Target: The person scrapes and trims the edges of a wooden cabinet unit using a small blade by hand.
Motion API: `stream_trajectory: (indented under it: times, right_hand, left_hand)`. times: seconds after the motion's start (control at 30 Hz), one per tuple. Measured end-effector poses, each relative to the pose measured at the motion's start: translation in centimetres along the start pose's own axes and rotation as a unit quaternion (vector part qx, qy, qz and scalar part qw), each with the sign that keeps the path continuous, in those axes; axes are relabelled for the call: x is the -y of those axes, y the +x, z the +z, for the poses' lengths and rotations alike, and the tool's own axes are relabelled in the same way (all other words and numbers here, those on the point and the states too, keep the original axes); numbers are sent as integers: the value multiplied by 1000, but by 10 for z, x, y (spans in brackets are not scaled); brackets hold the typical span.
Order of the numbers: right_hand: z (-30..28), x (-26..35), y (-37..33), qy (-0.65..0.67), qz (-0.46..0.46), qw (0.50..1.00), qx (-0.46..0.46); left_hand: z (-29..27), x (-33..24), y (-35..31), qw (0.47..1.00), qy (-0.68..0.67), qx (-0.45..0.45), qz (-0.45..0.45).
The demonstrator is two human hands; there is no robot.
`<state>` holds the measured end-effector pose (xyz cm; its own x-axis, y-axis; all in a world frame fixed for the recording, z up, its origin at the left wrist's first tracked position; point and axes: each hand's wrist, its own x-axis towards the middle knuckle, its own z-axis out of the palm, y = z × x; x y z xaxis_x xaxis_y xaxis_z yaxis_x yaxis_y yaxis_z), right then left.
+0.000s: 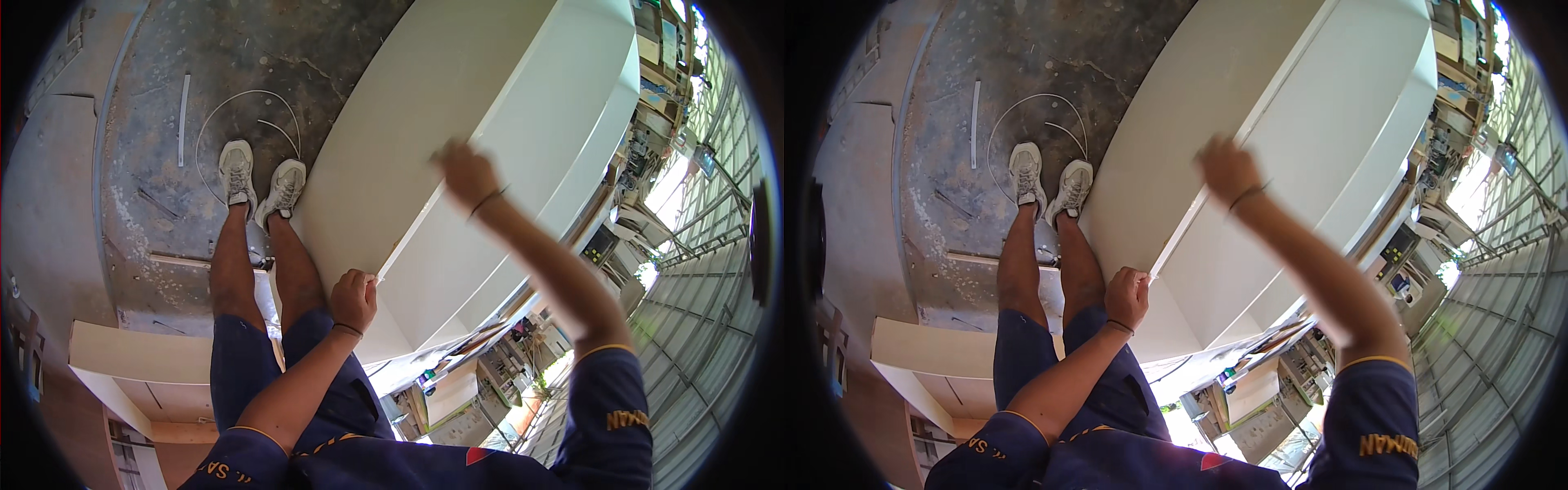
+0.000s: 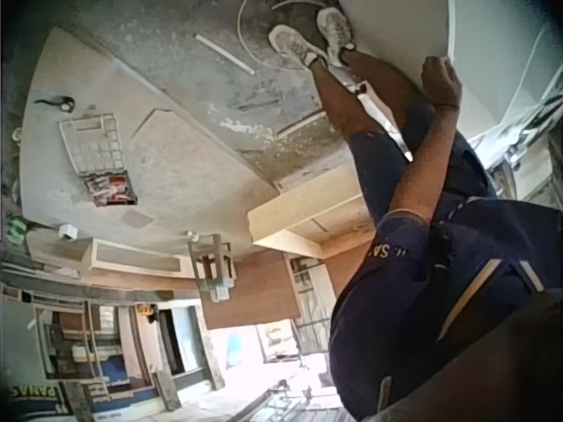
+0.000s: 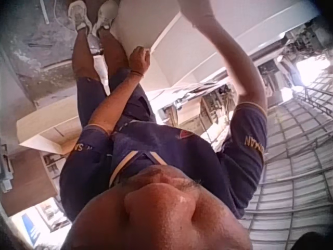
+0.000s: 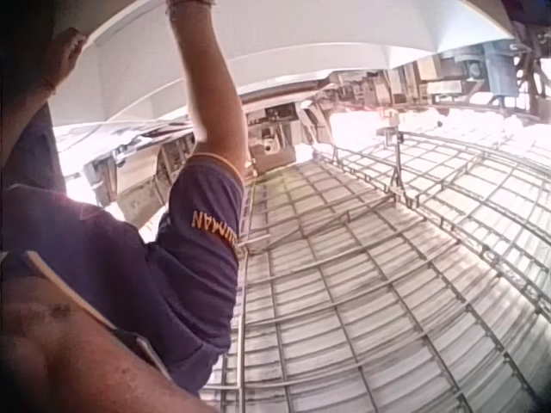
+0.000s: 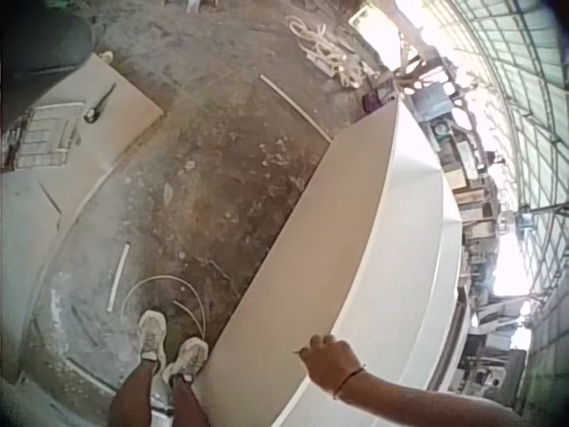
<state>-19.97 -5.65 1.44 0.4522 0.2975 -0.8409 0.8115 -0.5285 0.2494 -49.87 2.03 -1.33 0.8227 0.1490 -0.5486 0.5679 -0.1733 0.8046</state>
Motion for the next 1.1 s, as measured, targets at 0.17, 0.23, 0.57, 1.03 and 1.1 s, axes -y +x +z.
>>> stream_trajectory:
  times: [0.17,0.23,0.57,1.03,1.1]
  right_hand:
    - [13,23,-8,-31,-12,998,-54]
    - [-34,-65,41,34,105,992,-53]
    - [59,112,-53,77,-88,989,-91]
    - [2,-48,4,-29,36,970,-238]
    - [43,16,-30,14,-22,963,-269]
  left_hand:
    - [-4,4,-1,1000,20,15,-8]
    - [-7,1,-6,999,21,28,-12]
    - [-22,23,-30,990,24,110,-81]
    - [-19,36,-49,978,76,180,-67]
    - [-19,41,-59,993,73,93,-7]
